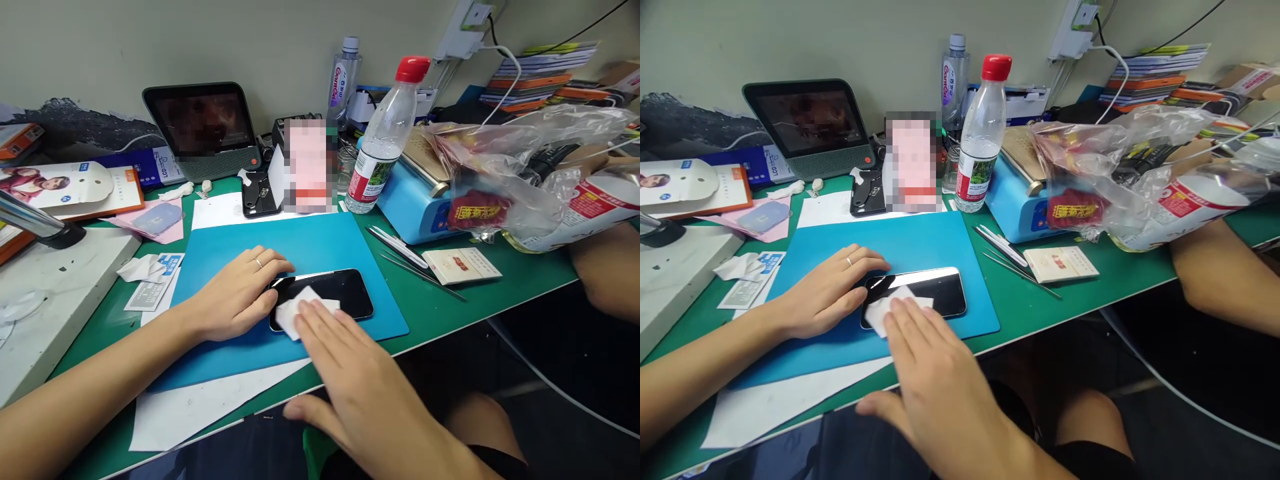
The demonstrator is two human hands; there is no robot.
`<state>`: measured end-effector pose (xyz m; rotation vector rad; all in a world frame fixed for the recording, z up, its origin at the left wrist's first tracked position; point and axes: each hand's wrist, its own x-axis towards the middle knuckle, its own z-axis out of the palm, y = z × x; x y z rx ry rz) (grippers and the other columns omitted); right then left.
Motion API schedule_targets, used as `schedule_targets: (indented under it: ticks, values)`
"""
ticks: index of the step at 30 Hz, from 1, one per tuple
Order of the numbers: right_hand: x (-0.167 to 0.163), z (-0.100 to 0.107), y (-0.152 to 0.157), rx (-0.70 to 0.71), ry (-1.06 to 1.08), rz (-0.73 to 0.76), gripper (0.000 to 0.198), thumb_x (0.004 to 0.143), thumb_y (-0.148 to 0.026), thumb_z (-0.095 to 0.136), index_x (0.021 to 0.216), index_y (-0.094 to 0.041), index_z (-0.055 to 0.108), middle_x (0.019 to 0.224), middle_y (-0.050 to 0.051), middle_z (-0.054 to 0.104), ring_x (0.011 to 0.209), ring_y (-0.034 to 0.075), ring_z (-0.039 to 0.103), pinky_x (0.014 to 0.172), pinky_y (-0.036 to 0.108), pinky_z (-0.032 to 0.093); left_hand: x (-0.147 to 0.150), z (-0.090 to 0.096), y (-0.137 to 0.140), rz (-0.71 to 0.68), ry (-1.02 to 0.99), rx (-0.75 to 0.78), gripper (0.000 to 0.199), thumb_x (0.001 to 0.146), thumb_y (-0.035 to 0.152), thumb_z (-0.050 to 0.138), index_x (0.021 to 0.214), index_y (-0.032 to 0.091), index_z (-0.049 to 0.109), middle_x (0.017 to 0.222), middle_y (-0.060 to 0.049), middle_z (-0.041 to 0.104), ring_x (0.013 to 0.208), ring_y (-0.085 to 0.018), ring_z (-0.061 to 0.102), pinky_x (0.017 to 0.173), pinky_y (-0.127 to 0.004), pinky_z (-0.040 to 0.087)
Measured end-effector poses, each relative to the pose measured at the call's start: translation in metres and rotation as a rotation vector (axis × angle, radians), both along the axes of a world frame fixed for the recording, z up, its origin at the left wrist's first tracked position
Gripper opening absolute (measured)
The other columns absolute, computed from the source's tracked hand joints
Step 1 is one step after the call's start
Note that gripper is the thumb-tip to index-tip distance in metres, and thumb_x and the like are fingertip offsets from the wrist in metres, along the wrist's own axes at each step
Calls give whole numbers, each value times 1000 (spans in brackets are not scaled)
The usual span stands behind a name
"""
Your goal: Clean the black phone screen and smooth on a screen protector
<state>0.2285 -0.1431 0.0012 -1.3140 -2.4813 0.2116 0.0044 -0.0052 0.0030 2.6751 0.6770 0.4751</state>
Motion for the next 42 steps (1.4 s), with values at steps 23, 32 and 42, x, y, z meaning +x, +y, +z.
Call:
schedule_targets:
  ticks: [23,32,42]
  values:
    - [-51,-2,1,-22,15,-68,95,95,-67,57,158,1,36,166,23,33,156,34,29,128,50,30,-2,6,-3,25,-11,-39,34,104,33,31,119,16,57,111,-13,64,101,-28,55,91,-46,46]
    - [33,6,-26,8,-71,-190,72,103,-56,49,158,-10,41,162,18,43,153,31,38,122,58,38,-1,9,-6,8,42,10,31,102,34,41,122,17,57,112,-12,64,102,-28,56,91,-45,46]
    - [18,5,-28,48,-99,-195,73,103,-58,48,152,-5,48,160,21,46,151,35,41,121,61,38,-1,12,-7,-45,57,-3,64,91,65,63,133,17,56,119,-13,62,105,-29,58,91,-44,46]
